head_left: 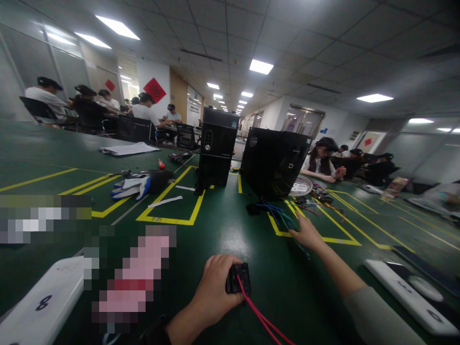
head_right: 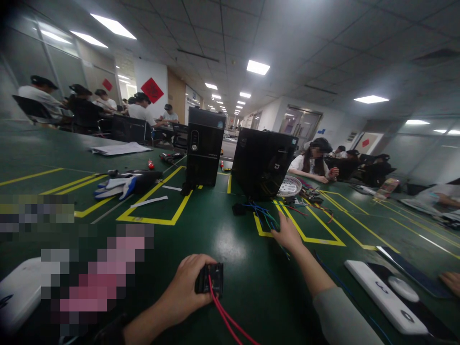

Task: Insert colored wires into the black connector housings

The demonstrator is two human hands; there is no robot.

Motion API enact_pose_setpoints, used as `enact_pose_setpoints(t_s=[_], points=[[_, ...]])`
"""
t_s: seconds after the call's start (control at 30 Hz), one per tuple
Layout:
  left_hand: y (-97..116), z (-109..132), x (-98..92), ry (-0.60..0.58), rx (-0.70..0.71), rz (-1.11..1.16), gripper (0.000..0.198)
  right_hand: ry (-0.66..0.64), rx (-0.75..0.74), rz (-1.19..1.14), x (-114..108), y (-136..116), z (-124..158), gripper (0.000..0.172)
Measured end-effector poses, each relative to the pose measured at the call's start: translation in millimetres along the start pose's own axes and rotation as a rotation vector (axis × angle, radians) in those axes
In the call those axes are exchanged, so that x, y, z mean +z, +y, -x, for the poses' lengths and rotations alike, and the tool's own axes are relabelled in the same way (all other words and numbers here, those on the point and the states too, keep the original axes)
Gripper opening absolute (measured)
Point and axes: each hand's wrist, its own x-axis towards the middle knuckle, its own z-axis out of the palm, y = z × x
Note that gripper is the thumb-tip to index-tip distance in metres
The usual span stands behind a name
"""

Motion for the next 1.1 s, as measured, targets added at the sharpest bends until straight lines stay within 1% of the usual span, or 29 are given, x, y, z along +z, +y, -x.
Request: enact_pose_setpoints(t_s=[0.1, 0.17, 0.23, 0.27, 0.33, 0.4, 0.47, 0.53, 0.63, 0.73, 0.83, 0.93, 1.0, 1.1], points=[[1, 0, -1.2, -0.004, -0.005, 0.004, 0.037, 0.075, -0.082, -0.057, -10, -18, 23, 0.062], [1, 0, -1.4, 0.002, -0.001, 0.012, 0.037, 0.067, -0.186, -0.122, -17, -39, 48, 0.049], [0, 0, -0.8, 0.01, 0.005, 0.016, 0.037, -0.013, -0.294, -0.19, -22, -62, 81, 0.033], [0, 0, -0.1, 0.016, 0.008, 0.015, 0.036, -0.088, -0.353, -0.239, -24, -73, 98, 0.03], [0, 0, 1.7, 0.031, 0.012, 0.01, 0.035, -0.294, -0.434, -0.429, -25, -91, 129, 0.029], [-1, 0, 3.8, 0.045, 0.009, 0.001, 0.034, -0.375, -0.47, -0.488, -23, -102, 152, 0.027], [-1, 0, 5.6, 0.059, 0.002, -0.009, 0.035, -0.423, -0.482, -0.519, -18, -108, 165, 0.029], [-3, 0, 7.2, 0.067, -0.003, -0.018, 0.036, -0.456, -0.463, -0.548, -12, -110, 170, 0.028], [-5, 0, 8.7, 0.069, -0.003, -0.024, 0.036, -0.448, -0.432, -0.589, -7, -111, 171, 0.025], [-5, -1, 8.8, 0.078, 0.009, -0.03, 0.036, -0.438, -0.439, -0.638, -7, -111, 171, 0.022], [-4, 0, 8.0, 0.072, 0.017, -0.029, 0.036, -0.468, -0.426, -0.687, -8, -110, 168, 0.022], [-3, 0, 7.5, 0.067, 0.012, -0.037, 0.036, -0.485, -0.398, -0.669, -6, -108, 166, 0.02], [-3, 0, 7.7, 0.071, 0.006, -0.048, 0.036, -0.45, -0.392, -0.614, -4, -107, 165, 0.018], [-3, 0, 8.6, 0.078, 0.001, -0.052, 0.035, -0.355, -0.401, -0.533, -2, -107, 166, 0.014]])
